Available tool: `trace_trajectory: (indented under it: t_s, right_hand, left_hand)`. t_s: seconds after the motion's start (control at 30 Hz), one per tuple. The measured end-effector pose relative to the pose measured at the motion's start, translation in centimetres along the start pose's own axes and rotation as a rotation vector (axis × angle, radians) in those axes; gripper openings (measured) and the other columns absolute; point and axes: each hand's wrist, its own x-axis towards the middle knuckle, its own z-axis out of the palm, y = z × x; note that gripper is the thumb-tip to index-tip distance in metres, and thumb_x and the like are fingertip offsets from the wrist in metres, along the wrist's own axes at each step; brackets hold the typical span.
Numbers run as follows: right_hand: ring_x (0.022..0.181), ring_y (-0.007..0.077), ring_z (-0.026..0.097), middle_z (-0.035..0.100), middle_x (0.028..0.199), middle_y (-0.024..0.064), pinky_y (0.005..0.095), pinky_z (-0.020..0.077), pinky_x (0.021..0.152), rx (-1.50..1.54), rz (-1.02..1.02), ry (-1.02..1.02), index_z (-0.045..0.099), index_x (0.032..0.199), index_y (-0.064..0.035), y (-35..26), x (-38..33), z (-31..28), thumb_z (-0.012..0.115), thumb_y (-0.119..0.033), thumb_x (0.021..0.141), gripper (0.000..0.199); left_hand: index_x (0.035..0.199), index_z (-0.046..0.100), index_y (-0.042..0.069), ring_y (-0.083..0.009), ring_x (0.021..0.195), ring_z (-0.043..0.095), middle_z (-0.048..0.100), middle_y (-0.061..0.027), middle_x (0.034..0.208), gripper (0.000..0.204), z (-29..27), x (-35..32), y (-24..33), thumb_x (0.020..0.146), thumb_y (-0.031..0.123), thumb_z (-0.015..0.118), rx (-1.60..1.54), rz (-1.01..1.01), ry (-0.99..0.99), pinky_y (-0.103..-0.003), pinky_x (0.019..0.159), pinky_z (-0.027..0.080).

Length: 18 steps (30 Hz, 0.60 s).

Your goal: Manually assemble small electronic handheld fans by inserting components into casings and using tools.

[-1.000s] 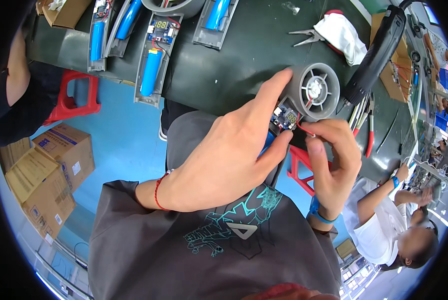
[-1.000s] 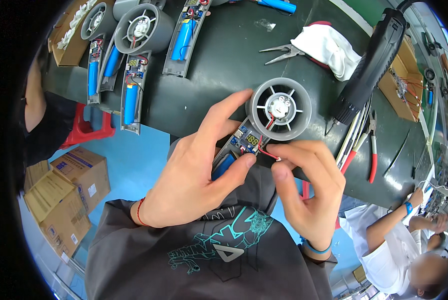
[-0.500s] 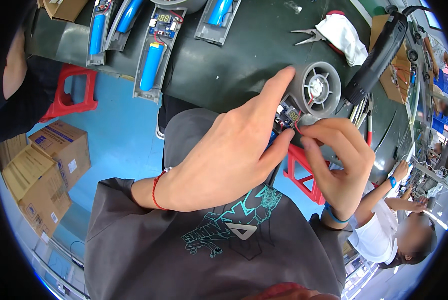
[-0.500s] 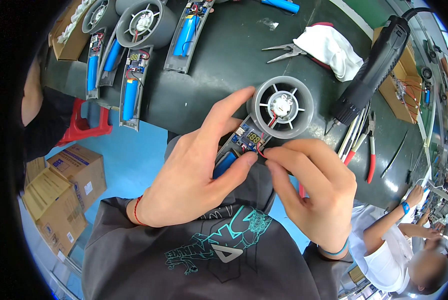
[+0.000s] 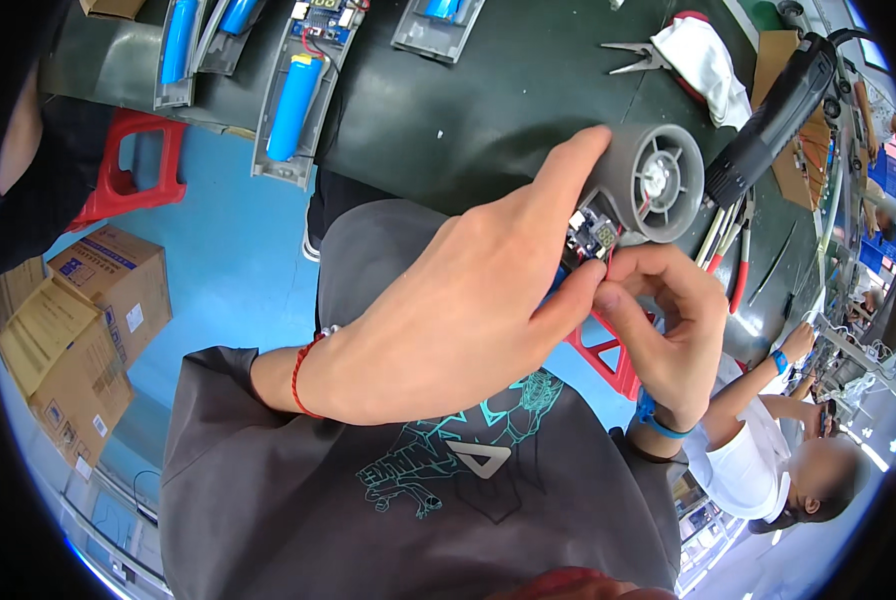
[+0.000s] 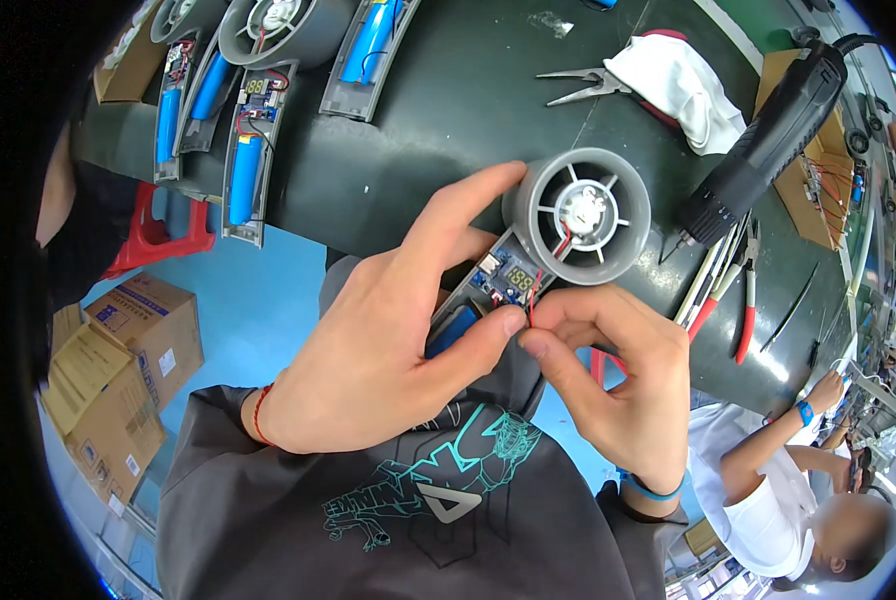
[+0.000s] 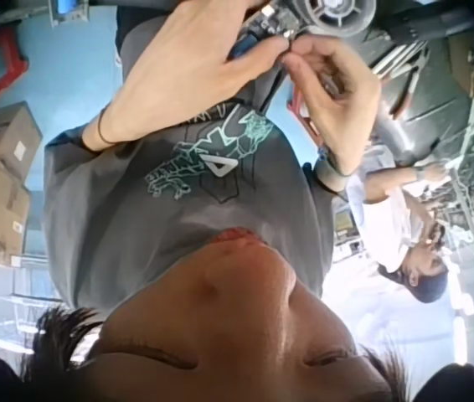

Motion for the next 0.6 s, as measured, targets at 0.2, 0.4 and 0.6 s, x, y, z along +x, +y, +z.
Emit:
trace_trajectory:
  t_s: [0.2, 0.4, 0.6]
  right_hand:
    - [0.075, 0.0095, 0.067, 0.068, 0.083, 0.0071, 0.0205, 0.0504, 0.063, 0.202, 0.14, -0.064, 0.065, 0.091, 0.0057, -0.3, -0.1, -0.5, 0.07, 0.008, 0.079, 0.013]
    - [0.074, 0.0096, 0.064, 0.067, 0.085, 0.0084, 0.0194, 0.0488, 0.066, 0.364, -0.01, 0.304, 0.063, 0.095, 0.0066, 0.9, -1.1, 2.0, 0.069, 0.007, 0.081, 0.015]
    - [0.068, 0.0038, 0.053, 0.06, 0.079, 0.0008, 0.0152, 0.0384, 0.061, 0.279, 0.069, 0.452, 0.06, 0.095, 0.0034, 0.3, -0.9, 3.6, 0.063, 0.0, 0.088, 0.009]
  left_hand:
    - [0.143, 0.026, 0.002, -0.0392, 0.095, 0.064, 0.065, -0.0218, 0.104, 0.069, -0.2, 0.0, -0.1, 0.084, 0.004, 0.063, -0.013, -0.042, -0.044, -0.038, 0.079, 0.05]
    - [0.144, 0.026, 0.002, -0.0396, 0.096, 0.064, 0.064, -0.0227, 0.106, 0.07, 0.1, -0.2, 0.3, 0.085, 0.004, 0.063, -0.054, -0.08, -0.039, -0.037, 0.08, 0.05]
    - [0.137, 0.024, -0.014, -0.0447, 0.077, 0.056, 0.055, -0.0292, 0.091, 0.063, 0.6, -0.4, -0.4, 0.086, 0.002, 0.056, -0.066, 0.056, -0.024, -0.049, 0.066, 0.044]
